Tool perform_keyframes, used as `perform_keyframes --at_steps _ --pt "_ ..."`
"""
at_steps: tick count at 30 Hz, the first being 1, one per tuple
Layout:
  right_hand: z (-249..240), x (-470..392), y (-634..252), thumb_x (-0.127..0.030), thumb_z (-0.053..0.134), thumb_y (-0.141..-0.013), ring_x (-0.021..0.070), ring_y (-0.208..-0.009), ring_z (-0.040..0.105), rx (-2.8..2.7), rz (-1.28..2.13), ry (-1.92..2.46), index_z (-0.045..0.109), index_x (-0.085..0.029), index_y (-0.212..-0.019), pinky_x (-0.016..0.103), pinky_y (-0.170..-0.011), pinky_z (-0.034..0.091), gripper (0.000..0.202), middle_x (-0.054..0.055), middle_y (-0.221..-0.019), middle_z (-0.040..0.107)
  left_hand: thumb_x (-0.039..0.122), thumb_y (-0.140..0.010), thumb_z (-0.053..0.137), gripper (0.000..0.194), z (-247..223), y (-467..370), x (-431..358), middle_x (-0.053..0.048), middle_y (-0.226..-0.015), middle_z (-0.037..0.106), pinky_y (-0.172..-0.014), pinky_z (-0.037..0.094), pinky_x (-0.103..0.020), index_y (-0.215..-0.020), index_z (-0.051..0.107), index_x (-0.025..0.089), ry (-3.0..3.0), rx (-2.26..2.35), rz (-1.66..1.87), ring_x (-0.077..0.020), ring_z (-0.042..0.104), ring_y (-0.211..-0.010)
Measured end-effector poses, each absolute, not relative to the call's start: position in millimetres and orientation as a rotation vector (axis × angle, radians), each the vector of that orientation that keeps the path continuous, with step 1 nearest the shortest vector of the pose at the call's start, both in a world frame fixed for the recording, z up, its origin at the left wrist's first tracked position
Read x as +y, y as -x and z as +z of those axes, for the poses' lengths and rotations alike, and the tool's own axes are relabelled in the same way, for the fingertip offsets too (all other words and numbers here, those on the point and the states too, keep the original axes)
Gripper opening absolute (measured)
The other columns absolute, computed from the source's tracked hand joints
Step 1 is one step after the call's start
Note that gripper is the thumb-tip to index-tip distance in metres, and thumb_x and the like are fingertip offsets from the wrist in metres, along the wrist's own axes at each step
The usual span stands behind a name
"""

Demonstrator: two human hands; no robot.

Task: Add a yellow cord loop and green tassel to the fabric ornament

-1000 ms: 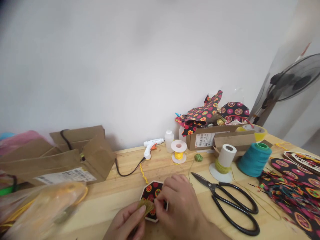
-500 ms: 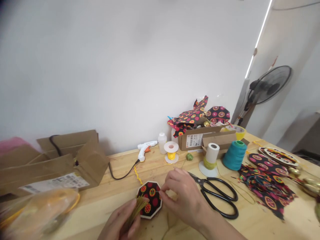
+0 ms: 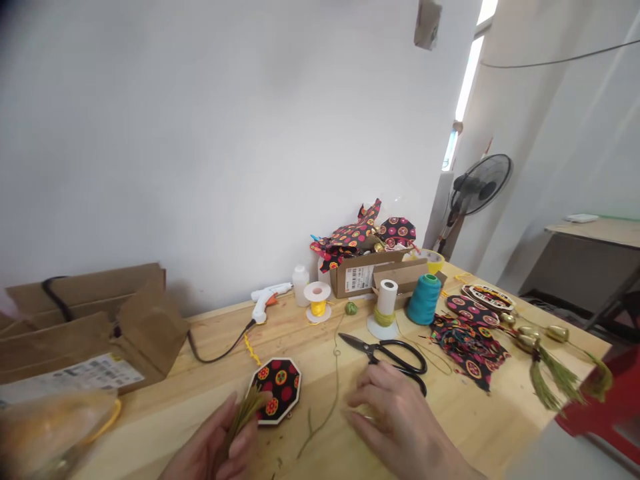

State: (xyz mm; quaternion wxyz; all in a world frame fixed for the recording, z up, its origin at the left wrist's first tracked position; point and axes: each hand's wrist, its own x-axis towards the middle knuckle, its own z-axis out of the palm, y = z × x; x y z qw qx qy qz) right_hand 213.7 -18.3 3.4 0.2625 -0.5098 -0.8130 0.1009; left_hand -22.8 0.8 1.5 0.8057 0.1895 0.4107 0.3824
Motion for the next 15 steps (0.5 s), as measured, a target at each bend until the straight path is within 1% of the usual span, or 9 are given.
perform_keyframes --at_steps 3,5,7,9,11,15 --pt "10 -15 -186 -0.021 0.052 -0.072 0.0144 -0.073 0.051 -2.274 0.286 1.404 0.061 -0.021 -0.07 0.026 -0.067 0.037 0.009 0.002 -0.075 0.058 0.037 -0.053 0.071 0.031 5 29 3 0.007 -0.042 0.044 -0.031 0.007 -0.013 -0.053 0.05 0.015 -0.392 0.866 0.956 -0.0008 0.026 -0.031" --pt "9 -9 -167 -0.022 0.054 -0.067 0.0161 -0.07 0.051 -2.293 0.239 1.542 0.06 -0.019 -0.061 0.026 -0.064 0.037 0.009 0.002 -0.069 0.058 0.035 -0.057 0.069 0.03 8 32 2 0.006 -0.042 0.044 -0.031 0.008 -0.014 -0.052 0.047 0.016 -0.402 0.85 1.03 -0.0014 0.026 -0.032" --pt "6 -4 -152 -0.018 0.053 -0.063 0.0178 -0.067 0.052 -2.307 0.17 1.666 0.06 -0.016 -0.057 0.027 -0.06 0.037 0.008 0.004 -0.065 0.059 0.034 -0.063 0.065 0.028 11 33 1 0.006 -0.042 0.044 -0.031 0.008 -0.014 -0.053 0.046 0.016 -0.419 0.845 1.052 -0.0017 0.026 -0.032" --pt "5 0 -140 -0.01 0.05 -0.06 0.0181 -0.064 0.053 -2.343 0.131 1.697 0.06 -0.015 -0.057 0.027 -0.059 0.037 0.011 0.005 -0.062 0.06 0.032 -0.07 0.057 0.025 13 33 0 0.006 -0.043 0.044 -0.031 0.009 -0.014 -0.055 0.046 0.015 -0.43 0.831 1.037 -0.0017 0.026 -0.032" --pt "6 -1 -132 -0.006 0.048 -0.058 0.016 -0.062 0.053 -2.387 0.158 1.639 0.059 -0.015 -0.056 0.024 -0.058 0.038 0.015 0.004 -0.06 0.06 0.029 -0.077 0.05 0.024 14 33 0 0.005 -0.044 0.043 -0.031 0.009 -0.013 -0.057 0.047 0.015 -0.433 0.811 1.031 -0.0018 0.026 -0.032" --pt "12 -9 -128 -0.008 0.05 -0.059 0.0119 -0.064 0.054 -2.407 0.326 1.432 0.061 -0.019 -0.059 0.018 -0.057 0.038 0.016 0.0 -0.064 0.061 0.028 -0.082 0.041 0.025 15 35 1 0.005 -0.044 0.042 -0.03 0.01 -0.012 -0.063 0.05 0.014 -0.424 0.8 1.051 -0.0018 0.027 -0.032"
